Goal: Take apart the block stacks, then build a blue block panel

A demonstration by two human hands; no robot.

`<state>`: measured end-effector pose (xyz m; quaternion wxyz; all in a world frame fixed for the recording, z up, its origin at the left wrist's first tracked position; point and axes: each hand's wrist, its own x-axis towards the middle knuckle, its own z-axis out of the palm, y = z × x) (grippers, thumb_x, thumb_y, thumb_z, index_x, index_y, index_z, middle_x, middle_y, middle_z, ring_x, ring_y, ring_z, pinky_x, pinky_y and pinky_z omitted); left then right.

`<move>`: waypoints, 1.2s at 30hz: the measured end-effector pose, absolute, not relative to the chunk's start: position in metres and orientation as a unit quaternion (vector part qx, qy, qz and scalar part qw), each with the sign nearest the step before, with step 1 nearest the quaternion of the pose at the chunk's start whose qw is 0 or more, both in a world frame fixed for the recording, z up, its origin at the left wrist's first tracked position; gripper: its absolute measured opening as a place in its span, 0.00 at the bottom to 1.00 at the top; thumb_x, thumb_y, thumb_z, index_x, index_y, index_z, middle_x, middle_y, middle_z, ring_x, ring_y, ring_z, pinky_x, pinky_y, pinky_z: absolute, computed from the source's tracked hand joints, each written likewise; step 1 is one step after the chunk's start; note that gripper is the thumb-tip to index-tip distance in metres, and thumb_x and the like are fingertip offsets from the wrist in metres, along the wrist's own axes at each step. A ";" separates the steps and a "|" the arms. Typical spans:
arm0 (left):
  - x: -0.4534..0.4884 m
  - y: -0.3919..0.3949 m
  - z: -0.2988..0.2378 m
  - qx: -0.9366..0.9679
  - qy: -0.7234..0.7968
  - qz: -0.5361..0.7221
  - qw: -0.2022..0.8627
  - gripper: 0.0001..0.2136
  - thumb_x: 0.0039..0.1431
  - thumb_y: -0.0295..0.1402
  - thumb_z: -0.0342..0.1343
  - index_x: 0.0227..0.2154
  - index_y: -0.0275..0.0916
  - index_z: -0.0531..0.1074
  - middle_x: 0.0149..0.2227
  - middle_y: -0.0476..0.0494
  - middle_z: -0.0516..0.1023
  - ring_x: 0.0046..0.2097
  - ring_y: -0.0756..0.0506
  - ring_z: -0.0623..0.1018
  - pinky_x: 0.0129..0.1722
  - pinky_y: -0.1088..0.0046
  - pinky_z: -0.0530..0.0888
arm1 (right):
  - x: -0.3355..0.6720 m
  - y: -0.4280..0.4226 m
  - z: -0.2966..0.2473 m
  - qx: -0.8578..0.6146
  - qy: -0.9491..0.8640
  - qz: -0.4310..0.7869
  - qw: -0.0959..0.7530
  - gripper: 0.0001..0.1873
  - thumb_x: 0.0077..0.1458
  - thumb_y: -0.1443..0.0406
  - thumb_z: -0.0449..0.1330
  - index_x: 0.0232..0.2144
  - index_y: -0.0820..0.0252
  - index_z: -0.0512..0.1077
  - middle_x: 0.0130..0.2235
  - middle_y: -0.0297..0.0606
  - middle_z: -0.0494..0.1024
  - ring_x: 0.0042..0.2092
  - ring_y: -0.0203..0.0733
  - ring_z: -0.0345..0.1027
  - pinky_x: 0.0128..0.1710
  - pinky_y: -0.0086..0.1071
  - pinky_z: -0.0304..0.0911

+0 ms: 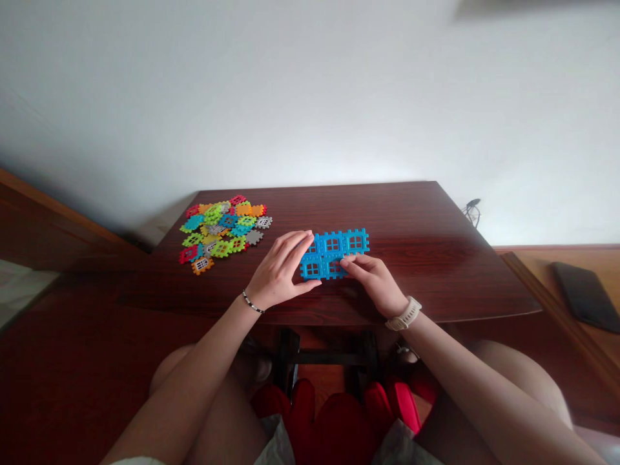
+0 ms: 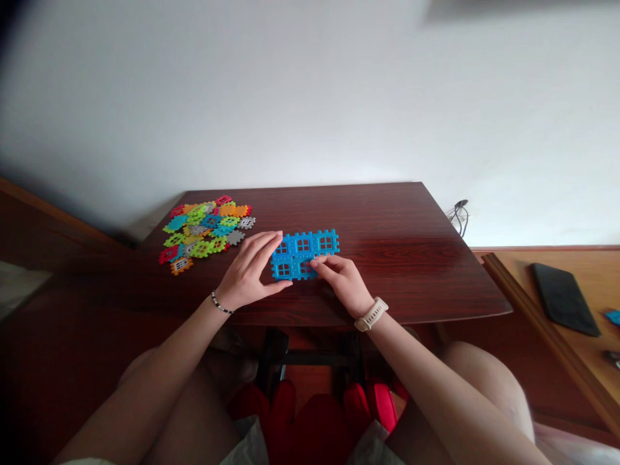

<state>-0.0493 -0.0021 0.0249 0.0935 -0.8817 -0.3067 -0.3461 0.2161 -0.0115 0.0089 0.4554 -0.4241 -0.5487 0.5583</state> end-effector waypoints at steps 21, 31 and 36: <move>-0.045 -0.001 0.018 -0.893 -0.283 -0.339 0.084 0.34 0.63 0.37 0.71 0.69 0.47 0.67 0.71 0.28 0.66 0.70 0.28 0.69 0.65 0.37 0.76 | 0.215 -0.014 0.001 -0.456 -0.554 0.523 0.460 0.22 0.59 0.44 0.69 0.30 0.54 0.82 0.33 0.35 0.81 0.38 0.46 0.70 0.44 0.39 0.63; -0.045 -0.001 0.021 -0.892 -0.276 -0.351 0.073 0.27 0.63 0.35 0.72 0.64 0.49 0.74 0.73 0.32 0.63 0.71 0.29 0.69 0.65 0.37 0.76 | 0.214 -0.012 -0.003 -0.447 -0.544 0.548 0.453 0.24 0.59 0.41 0.69 0.34 0.54 0.82 0.37 0.36 0.83 0.40 0.46 0.73 0.45 0.39 0.67; -0.049 -0.002 0.027 -0.878 -0.314 -0.357 0.060 0.28 0.63 0.39 0.71 0.64 0.48 0.71 0.71 0.33 0.67 0.70 0.30 0.70 0.68 0.39 0.73 | 0.213 -0.012 0.003 -0.443 -0.502 0.565 0.482 0.25 0.61 0.41 0.67 0.40 0.55 0.81 0.41 0.38 0.84 0.43 0.46 0.77 0.47 0.39 0.71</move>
